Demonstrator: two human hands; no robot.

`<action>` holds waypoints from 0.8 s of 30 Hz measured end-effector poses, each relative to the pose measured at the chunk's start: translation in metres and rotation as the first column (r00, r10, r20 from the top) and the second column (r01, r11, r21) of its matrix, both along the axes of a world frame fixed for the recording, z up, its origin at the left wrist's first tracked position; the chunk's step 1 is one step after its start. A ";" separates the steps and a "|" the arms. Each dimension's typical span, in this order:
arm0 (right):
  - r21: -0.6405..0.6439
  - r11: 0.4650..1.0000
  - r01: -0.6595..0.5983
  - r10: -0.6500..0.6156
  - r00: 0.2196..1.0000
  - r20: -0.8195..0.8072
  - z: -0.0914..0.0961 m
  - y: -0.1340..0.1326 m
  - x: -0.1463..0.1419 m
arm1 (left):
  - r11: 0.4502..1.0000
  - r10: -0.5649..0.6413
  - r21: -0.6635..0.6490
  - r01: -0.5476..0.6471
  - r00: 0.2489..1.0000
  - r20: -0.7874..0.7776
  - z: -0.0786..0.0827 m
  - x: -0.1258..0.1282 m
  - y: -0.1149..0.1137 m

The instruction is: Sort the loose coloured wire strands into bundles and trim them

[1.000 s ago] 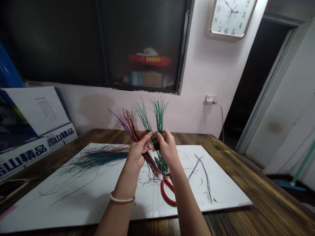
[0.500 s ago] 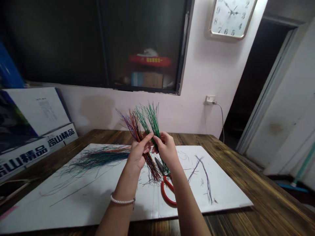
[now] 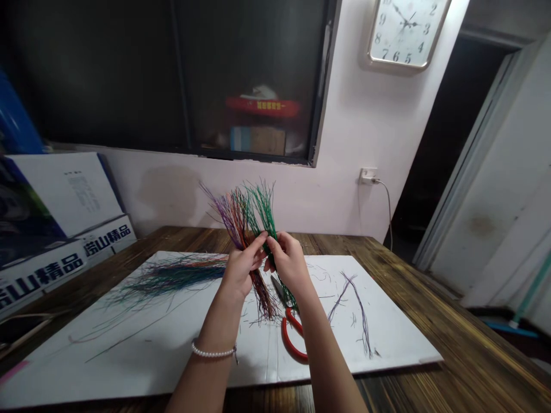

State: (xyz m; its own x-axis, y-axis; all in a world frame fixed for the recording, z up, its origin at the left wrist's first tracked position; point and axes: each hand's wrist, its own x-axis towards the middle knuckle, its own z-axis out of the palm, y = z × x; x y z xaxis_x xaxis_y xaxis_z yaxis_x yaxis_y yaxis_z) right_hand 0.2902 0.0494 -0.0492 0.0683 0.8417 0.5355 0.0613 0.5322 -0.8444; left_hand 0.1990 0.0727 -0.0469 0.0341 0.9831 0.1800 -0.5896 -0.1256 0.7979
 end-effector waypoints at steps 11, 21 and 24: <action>-0.003 0.994 0.109 -0.109 0.993 -0.035 -0.008 0.008 -0.001 | 1.000 0.024 -0.011 -0.024 1.000 -0.005 -0.003 0.003 -0.001; 0.003 0.991 0.131 -0.131 0.991 -0.001 -0.005 0.005 -0.003 | 1.000 0.005 0.004 -0.005 1.000 -0.014 -0.002 0.002 0.000; -0.007 0.993 0.117 -0.117 0.993 -0.005 -0.005 0.006 -0.001 | 1.000 0.004 -0.006 -0.004 0.999 -0.034 -0.001 0.002 0.001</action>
